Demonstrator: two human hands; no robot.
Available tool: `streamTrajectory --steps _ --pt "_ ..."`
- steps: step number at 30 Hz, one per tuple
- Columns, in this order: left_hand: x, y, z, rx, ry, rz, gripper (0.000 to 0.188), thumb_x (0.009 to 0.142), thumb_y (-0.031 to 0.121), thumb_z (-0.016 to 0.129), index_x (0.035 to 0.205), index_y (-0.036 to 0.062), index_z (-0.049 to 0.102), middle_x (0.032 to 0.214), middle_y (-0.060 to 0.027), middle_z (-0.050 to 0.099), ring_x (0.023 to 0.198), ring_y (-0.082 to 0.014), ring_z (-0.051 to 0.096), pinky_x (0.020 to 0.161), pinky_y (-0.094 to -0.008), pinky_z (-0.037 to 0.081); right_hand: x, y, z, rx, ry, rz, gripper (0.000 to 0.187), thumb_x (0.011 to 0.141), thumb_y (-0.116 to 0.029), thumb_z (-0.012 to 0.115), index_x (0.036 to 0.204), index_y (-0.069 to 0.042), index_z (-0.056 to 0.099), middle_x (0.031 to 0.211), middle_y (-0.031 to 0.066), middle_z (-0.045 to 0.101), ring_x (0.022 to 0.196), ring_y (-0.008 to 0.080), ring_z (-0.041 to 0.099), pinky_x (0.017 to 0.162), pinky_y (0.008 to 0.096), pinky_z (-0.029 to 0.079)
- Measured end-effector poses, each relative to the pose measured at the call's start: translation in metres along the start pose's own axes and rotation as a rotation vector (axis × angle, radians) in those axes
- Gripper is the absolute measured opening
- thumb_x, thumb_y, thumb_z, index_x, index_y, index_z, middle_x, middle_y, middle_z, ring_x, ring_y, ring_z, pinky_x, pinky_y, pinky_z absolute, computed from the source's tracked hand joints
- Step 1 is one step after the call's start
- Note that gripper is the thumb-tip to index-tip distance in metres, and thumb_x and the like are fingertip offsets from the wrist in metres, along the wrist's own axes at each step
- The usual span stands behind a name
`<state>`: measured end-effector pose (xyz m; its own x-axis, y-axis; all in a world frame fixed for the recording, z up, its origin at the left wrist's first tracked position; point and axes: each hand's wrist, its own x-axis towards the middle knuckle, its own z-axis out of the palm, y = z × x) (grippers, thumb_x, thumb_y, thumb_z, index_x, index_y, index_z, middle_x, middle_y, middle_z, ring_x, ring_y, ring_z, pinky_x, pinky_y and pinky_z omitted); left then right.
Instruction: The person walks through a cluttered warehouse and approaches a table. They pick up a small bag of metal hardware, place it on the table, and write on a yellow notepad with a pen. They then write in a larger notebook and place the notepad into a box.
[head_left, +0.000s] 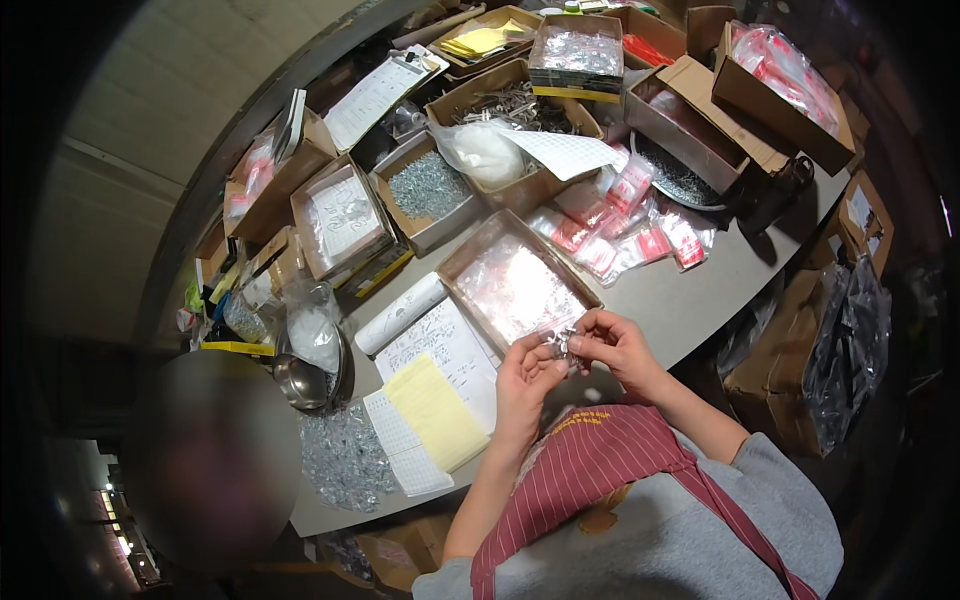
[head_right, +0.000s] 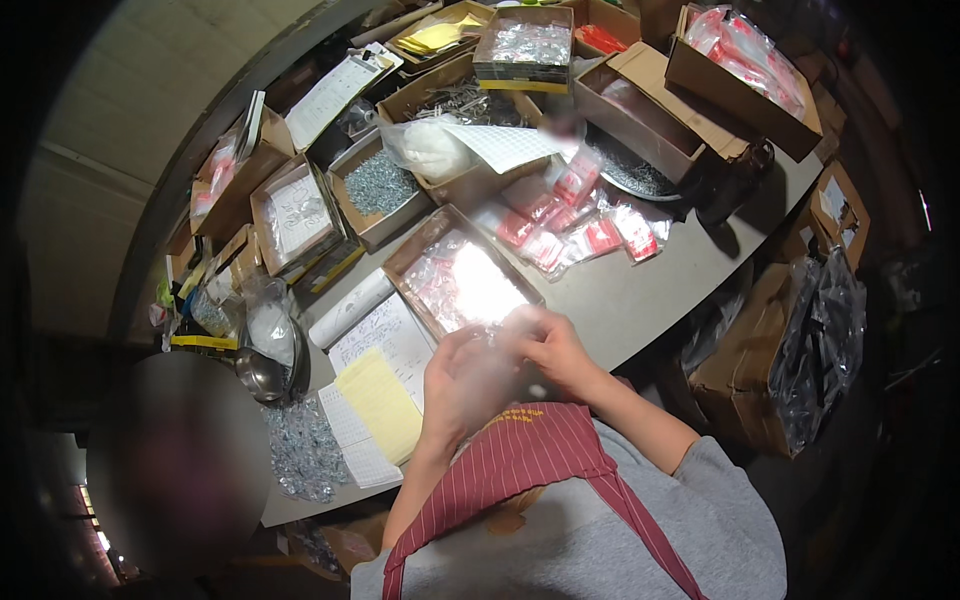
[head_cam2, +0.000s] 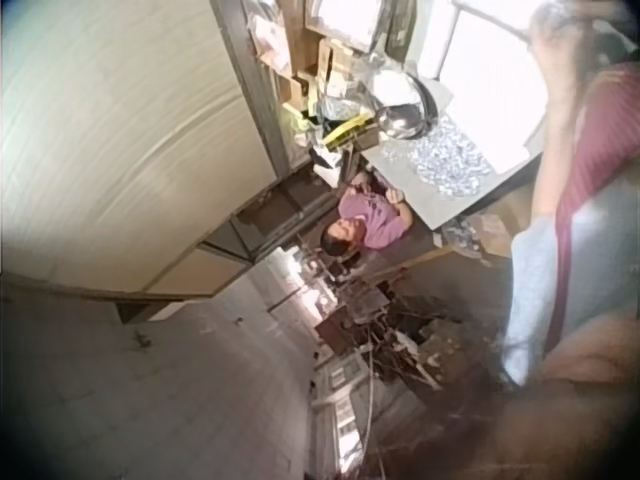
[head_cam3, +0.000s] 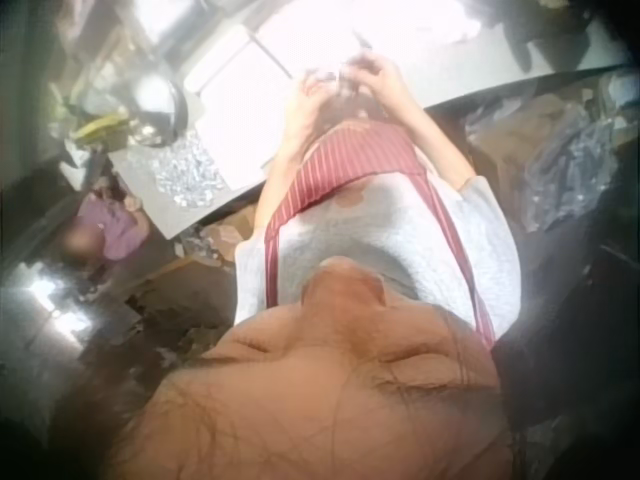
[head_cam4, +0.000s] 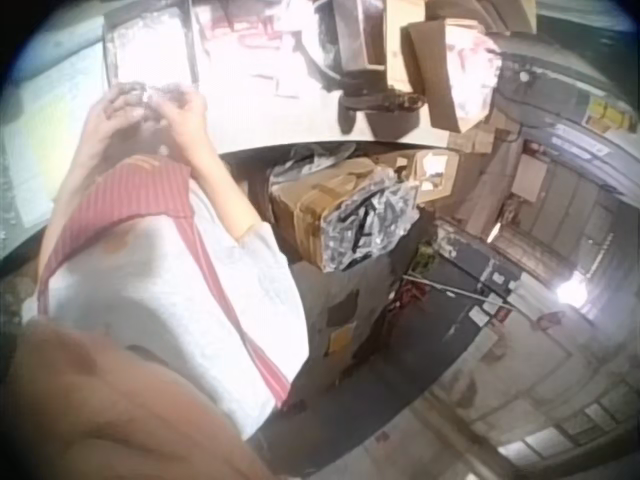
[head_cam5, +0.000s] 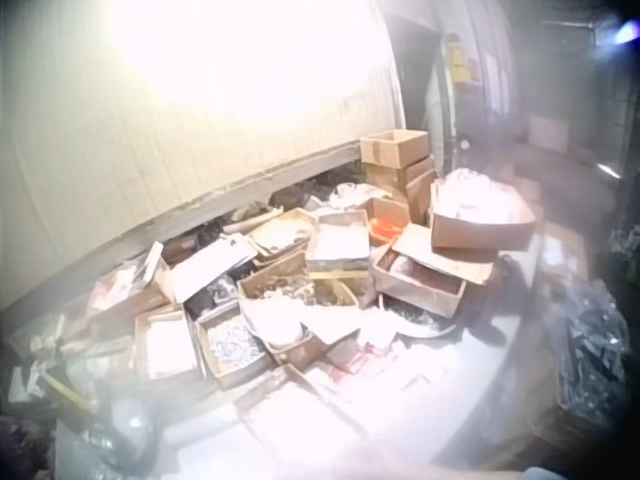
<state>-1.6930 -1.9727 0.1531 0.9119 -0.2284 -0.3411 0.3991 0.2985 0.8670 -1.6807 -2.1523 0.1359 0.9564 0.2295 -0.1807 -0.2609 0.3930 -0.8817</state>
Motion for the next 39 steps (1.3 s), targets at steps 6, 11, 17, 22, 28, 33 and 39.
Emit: streamTrajectory --steps 6,11,17,22,28,33,39 --pt "-0.002 0.012 0.004 -0.19 -0.019 -0.073 0.035 0.099 0.01 0.055 0.13 -0.0062 0.052 0.116 -0.0122 0.063 0.103 -0.0169 0.061 0.095 -0.031 0.05 0.005 -0.013 0.007 -0.759 0.072 -0.383 0.016 0.09 -0.009 0.068 0.1 0.001 0.063 0.084 0.0069 0.065 0.07 0.0139 0.062 0.065 0.0273 0.051" --pt "0.003 0.013 -0.005 -0.273 0.058 -0.099 0.03 0.098 0.008 0.056 0.124 -0.0058 0.055 0.109 -0.0121 0.065 0.097 -0.0173 0.063 0.088 -0.0294 0.051 0.006 -0.008 0.007 -0.742 -0.116 -0.472 0.02 0.092 -0.009 0.065 0.109 0.001 0.066 0.092 0.0082 0.068 0.083 0.0156 0.065 0.077 0.0279 0.051" --pt "0.001 0.016 -0.013 -0.336 0.135 -0.053 0.022 0.096 0.004 0.057 0.116 -0.0048 0.058 0.104 -0.0133 0.068 0.091 -0.0171 0.065 0.083 -0.0282 0.054 0.009 -0.023 0.0 -0.27 -0.039 0.027 0.022 0.1 -0.017 0.059 0.113 0.0 0.064 0.094 0.0037 0.068 0.088 0.0101 0.063 0.076 0.0257 0.051" --pt "-0.004 0.015 -0.007 -0.286 0.016 -0.065 0.023 0.097 0.006 0.057 0.116 -0.0062 0.059 0.106 -0.015 0.069 0.093 -0.0189 0.068 0.084 -0.0307 0.057 0.017 0.002 -0.006 -0.273 -0.108 0.07 0.021 0.097 -0.015 0.064 0.111 0.001 0.062 0.091 0.0008 0.063 0.085 0.0085 0.061 0.073 0.027 0.052" --pt "-0.005 0.021 -0.008 -0.24 0.003 -0.137 0.028 0.1 0.01 0.053 0.12 -0.0081 0.058 0.108 -0.0166 0.068 0.096 -0.021 0.069 0.085 -0.0326 0.057 0.021 -0.016 0.007 -0.106 0.043 0.043 0.019 0.092 -0.019 0.071 0.099 -0.003 0.067 0.086 0.0007 0.065 0.072 0.0088 0.061 0.057 0.0255 0.051" --pt "-0.007 0.02 -0.011 -0.184 -0.024 -0.095 0.028 0.098 0.01 0.056 0.119 -0.0075 0.058 0.107 -0.0162 0.068 0.094 -0.0197 0.068 0.085 -0.0316 0.056 0.019 -0.026 0.012 -0.101 0.007 0.069 0.023 0.094 -0.022 0.068 0.104 -0.002 0.067 0.087 0.0028 0.067 0.07 0.0096 0.063 0.054 0.0252 0.052" --pt "-0.011 0.023 -0.011 -0.182 -0.019 -0.107 0.024 0.094 0.008 0.061 0.115 -0.0037 0.06 0.102 -0.0105 0.067 0.092 -0.0162 0.065 0.08 -0.0297 0.054 0.02 -0.029 0.011 -0.118 -0.037 0.083 0.025 0.1 -0.021 0.059 0.109 0.002 0.064 0.084 0.0052 0.067 0.061 0.0106 0.063 0.051 0.0232 0.05"
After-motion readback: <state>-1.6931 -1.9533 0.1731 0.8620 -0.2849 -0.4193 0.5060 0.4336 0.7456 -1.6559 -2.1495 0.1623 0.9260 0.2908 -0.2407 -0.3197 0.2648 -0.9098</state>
